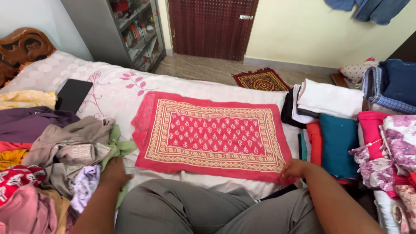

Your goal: Folding several pieces of clothing, including a red dupatta, a pink patterned scarf, and a purple t-shirt, on a bed and placing them in a stack.

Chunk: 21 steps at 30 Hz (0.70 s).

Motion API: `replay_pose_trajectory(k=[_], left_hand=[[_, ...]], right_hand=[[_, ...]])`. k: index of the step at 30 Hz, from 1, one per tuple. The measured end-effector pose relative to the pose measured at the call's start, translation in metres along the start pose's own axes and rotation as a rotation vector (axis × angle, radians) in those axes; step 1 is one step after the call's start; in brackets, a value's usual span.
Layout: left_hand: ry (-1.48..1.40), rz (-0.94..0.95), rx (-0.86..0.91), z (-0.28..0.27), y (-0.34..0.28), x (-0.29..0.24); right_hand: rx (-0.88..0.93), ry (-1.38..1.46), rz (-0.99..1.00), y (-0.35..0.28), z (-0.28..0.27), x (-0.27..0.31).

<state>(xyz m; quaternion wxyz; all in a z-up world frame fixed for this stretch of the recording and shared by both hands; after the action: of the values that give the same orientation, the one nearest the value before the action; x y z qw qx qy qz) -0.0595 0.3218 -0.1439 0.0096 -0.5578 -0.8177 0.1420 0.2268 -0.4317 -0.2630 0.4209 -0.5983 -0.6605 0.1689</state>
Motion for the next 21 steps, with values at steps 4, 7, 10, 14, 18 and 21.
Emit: replay_pose_trajectory(k=[4,7,10,14,18,21], left_hand=[[0.000,-0.008,0.053,-0.004,-0.019,0.056],[0.045,-0.009,0.080,0.000,-0.016,0.034],[0.095,-0.002,0.103,-0.010,-0.013,0.023],[0.159,0.009,0.131,-0.021,0.000,0.007],[0.222,0.036,0.161,-0.027,0.029,-0.016],[0.264,0.066,0.183,-0.035,0.057,-0.051]], right_hand=[[-0.101,0.090,-0.015,-0.004,-0.009,-0.003],[-0.241,0.089,0.018,-0.016,-0.022,0.008],[-0.315,0.093,0.065,-0.014,-0.028,0.008],[-0.332,0.077,0.109,-0.003,-0.027,0.008],[-0.322,0.112,0.148,0.009,-0.025,0.003],[-0.260,0.241,0.146,-0.014,-0.021,0.018]])
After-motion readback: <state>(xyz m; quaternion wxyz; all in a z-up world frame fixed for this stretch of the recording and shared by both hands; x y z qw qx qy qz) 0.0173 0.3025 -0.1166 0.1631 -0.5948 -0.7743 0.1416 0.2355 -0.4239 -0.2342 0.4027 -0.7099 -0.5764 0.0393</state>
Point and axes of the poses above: each hand's wrist, its own y-axis towards the middle knuckle, its own z-axis out of the palm, x = y × z, the point moved 5 cm from there along y, towards the middle knuckle, and after that the axes turned 13 degrees about z, right-handed, at the moved point
